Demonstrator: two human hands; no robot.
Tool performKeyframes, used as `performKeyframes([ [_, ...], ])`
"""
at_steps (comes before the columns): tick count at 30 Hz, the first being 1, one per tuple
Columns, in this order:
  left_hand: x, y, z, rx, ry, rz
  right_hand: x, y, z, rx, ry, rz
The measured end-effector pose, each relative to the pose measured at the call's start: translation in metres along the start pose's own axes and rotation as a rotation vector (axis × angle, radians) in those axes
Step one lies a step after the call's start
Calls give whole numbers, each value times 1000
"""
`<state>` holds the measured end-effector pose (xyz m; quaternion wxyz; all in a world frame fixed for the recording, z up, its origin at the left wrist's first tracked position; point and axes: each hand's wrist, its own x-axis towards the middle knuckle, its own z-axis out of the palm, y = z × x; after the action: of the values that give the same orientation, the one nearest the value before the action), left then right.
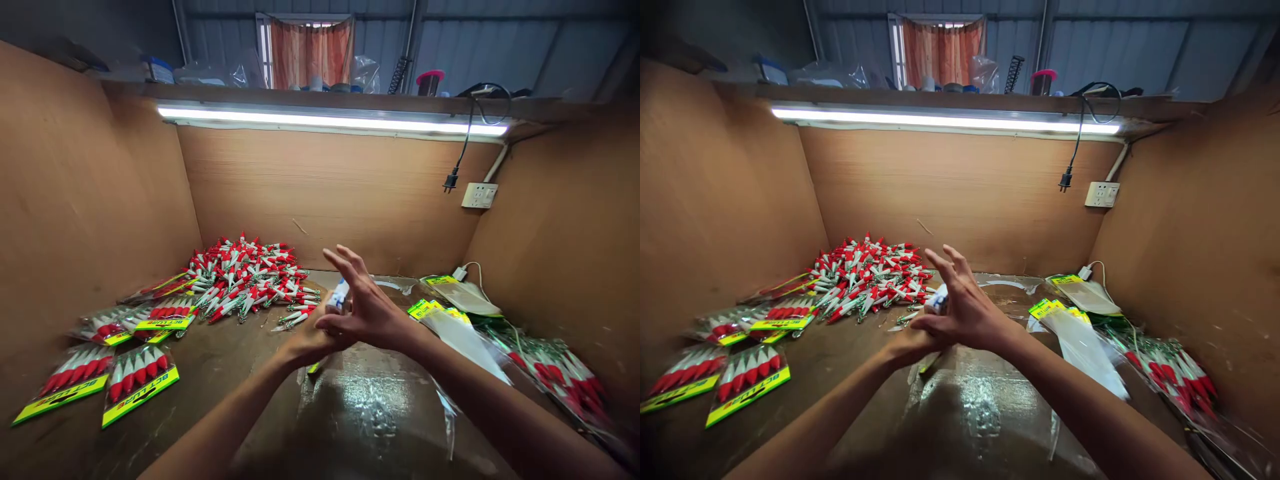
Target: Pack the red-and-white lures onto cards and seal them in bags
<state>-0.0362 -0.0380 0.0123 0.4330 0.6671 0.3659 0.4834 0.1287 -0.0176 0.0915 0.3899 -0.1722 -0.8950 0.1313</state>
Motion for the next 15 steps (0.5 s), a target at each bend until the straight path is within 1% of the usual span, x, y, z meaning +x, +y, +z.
performKeyframes([
  [3,5,17,-20,-121,-41,24,5,-9,-12,26,125,-14],
  [5,6,21,-30,-172,-80,21,4,-11,-15,37,182,-10],
  [6,4,20,-34,-158,-93,4,3,-10,-15,36,187,-4],
  [8,0,16,-37,-57,-110,-50,-2,-6,-10,34,157,20],
  [11,-7,9,-34,50,-117,-85,-9,1,1,77,107,83],
  [13,-8,7,-32,48,-111,-75,-12,3,8,128,95,115],
  [15,-7,5,-30,-15,-130,-92,-14,4,15,169,78,112],
])
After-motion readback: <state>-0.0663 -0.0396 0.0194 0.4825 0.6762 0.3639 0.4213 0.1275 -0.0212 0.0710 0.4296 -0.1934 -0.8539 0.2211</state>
